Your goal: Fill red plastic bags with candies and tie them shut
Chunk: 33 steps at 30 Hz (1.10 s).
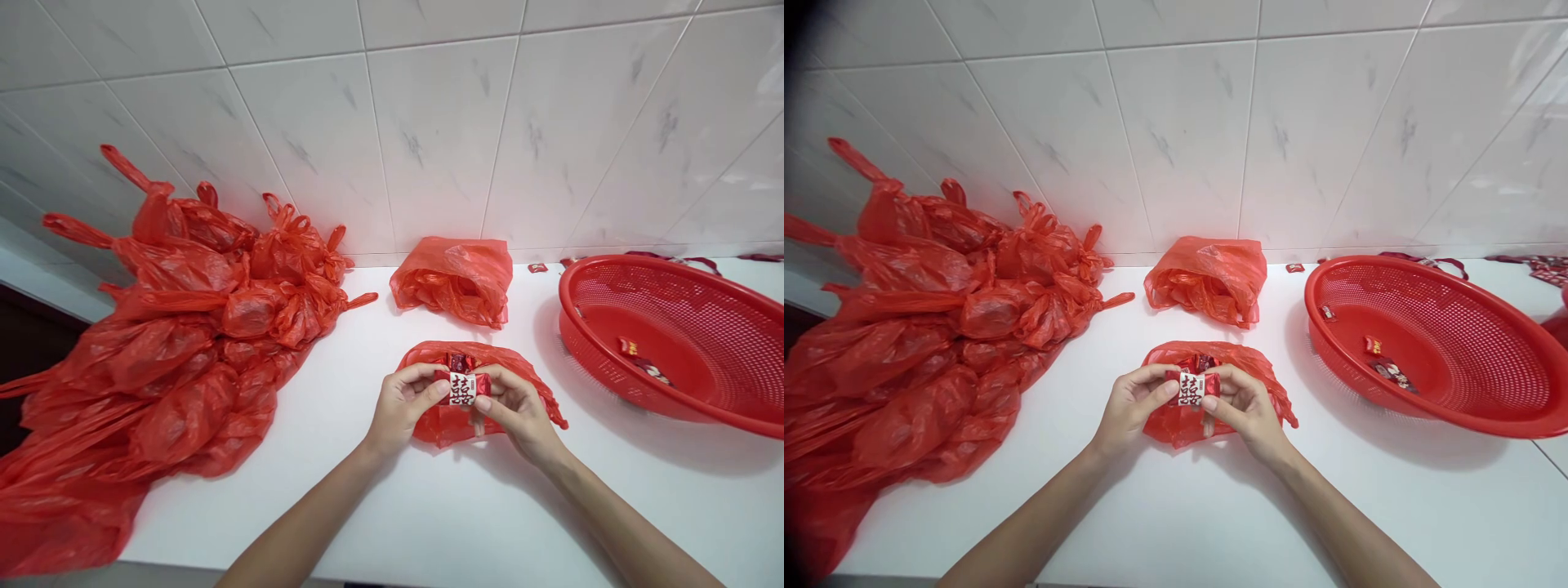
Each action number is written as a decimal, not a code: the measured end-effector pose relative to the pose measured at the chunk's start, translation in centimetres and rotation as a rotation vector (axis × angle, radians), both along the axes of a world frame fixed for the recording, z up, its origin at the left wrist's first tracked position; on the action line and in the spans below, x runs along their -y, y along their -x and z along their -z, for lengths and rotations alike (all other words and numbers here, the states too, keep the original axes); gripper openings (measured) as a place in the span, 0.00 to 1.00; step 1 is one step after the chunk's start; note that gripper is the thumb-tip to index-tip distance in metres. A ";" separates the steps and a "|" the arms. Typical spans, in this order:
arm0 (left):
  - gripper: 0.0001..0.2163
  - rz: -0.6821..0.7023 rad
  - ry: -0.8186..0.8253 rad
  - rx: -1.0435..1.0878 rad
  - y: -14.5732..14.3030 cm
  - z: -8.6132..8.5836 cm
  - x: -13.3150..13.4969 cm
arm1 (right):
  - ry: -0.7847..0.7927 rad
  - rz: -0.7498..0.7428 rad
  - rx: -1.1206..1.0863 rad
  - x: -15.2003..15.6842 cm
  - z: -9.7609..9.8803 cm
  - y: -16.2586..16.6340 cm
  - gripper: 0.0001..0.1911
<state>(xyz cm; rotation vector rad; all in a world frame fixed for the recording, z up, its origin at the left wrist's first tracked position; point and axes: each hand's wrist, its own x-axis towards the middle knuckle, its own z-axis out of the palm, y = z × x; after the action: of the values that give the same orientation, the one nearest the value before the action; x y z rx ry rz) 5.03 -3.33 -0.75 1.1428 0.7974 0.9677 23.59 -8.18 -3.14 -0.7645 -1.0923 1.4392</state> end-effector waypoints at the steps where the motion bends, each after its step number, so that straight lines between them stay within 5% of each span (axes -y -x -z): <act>1: 0.13 -0.005 0.006 0.014 0.0 0.0 0.0 | 0.001 -0.005 -0.003 0.0 0.0 0.0 0.08; 17: 0.13 -0.087 0.044 0.097 -0.2 0.5 0.1 | -0.072 0.180 0.203 0.5 0.6 0.4 0.09; 33: 0.16 -0.134 0.105 -0.028 -0.1 0.7 0.2 | -0.123 0.194 0.373 0.7 -0.7 0.6 0.22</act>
<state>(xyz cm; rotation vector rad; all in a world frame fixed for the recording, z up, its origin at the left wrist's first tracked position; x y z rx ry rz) 5.12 -3.52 -1.40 1.0236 0.9462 1.0105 22.96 -8.90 -2.49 -1.0462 -1.3347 1.0792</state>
